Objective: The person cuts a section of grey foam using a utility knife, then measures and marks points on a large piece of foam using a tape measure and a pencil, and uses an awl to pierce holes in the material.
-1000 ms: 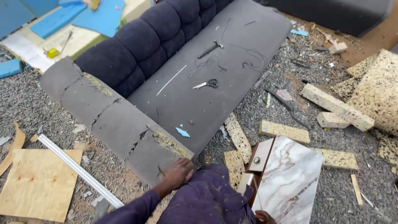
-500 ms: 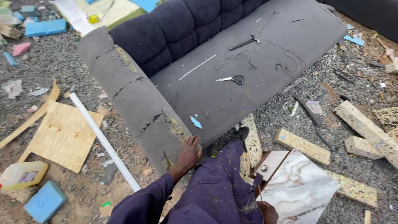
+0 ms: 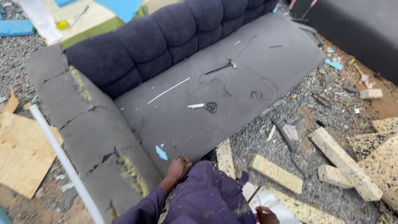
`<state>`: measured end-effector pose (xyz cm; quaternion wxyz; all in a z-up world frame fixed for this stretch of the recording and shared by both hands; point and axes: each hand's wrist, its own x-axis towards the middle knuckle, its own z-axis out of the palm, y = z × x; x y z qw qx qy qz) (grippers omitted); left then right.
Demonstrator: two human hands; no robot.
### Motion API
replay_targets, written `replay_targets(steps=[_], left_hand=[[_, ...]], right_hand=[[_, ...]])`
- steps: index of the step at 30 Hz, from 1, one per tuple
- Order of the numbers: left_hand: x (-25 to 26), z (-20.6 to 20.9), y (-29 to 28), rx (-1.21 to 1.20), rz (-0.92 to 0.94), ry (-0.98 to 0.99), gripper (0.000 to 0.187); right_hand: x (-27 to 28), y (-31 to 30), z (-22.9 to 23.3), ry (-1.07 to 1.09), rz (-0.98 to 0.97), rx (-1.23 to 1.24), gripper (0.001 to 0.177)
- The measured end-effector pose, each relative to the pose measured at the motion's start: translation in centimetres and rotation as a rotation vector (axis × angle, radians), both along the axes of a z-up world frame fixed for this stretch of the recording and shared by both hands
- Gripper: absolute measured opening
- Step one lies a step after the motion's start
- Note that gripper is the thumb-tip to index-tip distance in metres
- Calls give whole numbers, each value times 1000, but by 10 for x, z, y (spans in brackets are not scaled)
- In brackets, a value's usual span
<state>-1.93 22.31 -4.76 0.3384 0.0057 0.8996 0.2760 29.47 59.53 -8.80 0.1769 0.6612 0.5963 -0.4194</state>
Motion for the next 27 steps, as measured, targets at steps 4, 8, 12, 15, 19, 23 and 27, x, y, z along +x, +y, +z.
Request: replay_targets(steps=[4, 8, 12, 15, 19, 23, 27], left_hand=[[-54, 8, 30, -92, -146, -86, 37], [-92, 37, 56, -66, -6, -28, 38], [-97, 41, 74, 7, 162, 67, 37], [-90, 4, 93, -6, 263, 136, 47], [-47, -3, 158, 17, 535, 125, 49], [-3, 4, 218, 15, 616, 68, 47], [6, 21, 247, 110, 525, 147, 53]], right_hand=[[-99, 60, 91, -180, 503, 215, 62], [-148, 114, 111, 110, 274, 372, 40], [-160, 192, 40, -31, 443, 433, 54], [-191, 237, 2, 88, 493, 405, 23], [-252, 299, 12, 156, 654, 279, 23], [-315, 336, 38, 184, 790, 200, 8], [-382, 339, 55, 271, 1036, 75, 28]])
